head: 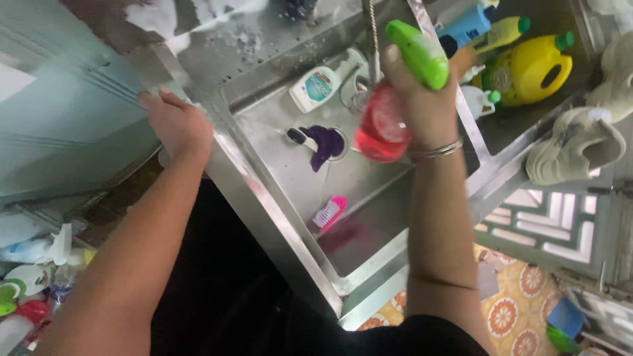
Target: Cleaning a stainless steel sink and the surrounding wall area using a spray bottle and a brush.
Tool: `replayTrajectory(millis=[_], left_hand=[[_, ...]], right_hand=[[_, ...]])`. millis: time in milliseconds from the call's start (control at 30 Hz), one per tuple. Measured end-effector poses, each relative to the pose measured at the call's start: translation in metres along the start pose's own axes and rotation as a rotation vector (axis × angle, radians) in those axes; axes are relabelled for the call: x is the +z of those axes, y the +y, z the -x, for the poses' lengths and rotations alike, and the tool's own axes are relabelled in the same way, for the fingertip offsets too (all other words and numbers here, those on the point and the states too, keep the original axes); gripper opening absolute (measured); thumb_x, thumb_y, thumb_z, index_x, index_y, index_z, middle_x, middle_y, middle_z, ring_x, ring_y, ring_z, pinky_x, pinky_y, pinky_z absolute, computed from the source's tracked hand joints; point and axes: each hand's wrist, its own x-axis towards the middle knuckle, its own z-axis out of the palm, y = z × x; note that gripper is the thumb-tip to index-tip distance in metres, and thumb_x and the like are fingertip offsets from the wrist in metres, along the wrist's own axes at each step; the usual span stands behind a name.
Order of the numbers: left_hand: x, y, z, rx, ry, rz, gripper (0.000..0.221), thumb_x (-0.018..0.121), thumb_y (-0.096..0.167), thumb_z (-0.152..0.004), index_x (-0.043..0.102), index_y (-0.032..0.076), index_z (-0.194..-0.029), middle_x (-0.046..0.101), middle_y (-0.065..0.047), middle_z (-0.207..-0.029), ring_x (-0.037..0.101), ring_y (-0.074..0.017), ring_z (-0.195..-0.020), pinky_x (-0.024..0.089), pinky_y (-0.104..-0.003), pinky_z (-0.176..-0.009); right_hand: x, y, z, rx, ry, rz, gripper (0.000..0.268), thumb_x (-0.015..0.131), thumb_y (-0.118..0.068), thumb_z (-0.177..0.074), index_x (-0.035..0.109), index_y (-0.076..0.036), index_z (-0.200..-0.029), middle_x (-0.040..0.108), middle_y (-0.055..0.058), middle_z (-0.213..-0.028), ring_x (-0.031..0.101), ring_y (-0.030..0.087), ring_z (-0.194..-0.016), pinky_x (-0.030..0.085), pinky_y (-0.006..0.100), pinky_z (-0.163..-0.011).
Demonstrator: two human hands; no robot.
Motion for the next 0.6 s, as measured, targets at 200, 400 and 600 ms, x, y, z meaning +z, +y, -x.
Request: replayTrajectory(millis=[200, 400, 600], left_hand=[[-0.004, 0.005, 0.004, -0.008, -0.035, -0.028, 0.045, 0.026, 0.025, -0.113, 0.023, -0.008, -0.144, 0.053, -0.037, -0.125, 0.066, -0.0467, -0.107, 0.059, -0.053, -0.08], [-0.021, 0.033, 0.015, -0.116, -0.094, -0.024, 0.048, 0.024, 0.028, -0.112, 0.02, -0.007, -0.145, 0.055, -0.034, -0.125, 0.068, -0.0441, -0.104, 0.06, -0.053, -0.076], [-0.007, 0.005, 0.004, -0.018, -0.077, 0.029, 0.052, 0.025, 0.026, -0.113, 0.015, -0.011, -0.148, 0.053, -0.039, -0.125, 0.066, -0.0462, -0.106, 0.062, -0.051, -0.077]], right_hand=[[-0.013, 0.002, -0.036, -0.059, -0.069, 0.237, 0.025, 0.084, -0.021, -0.1, 0.076, -0.002, -0.114, 0.073, -0.003, -0.096, 0.064, 0.005, -0.082, 0.053, 0.024, -0.074], [-0.008, -0.004, -0.06, -0.072, -0.126, 0.287, 0.03, 0.083, -0.025, -0.101, 0.075, -0.001, -0.117, 0.075, -0.001, -0.099, 0.066, 0.007, -0.084, 0.055, 0.026, -0.077], [-0.003, -0.013, -0.082, -0.117, -0.195, 0.465, 0.032, 0.082, -0.029, -0.102, 0.075, -0.002, -0.12, 0.076, 0.001, -0.102, 0.068, 0.007, -0.089, 0.056, 0.026, -0.081]])
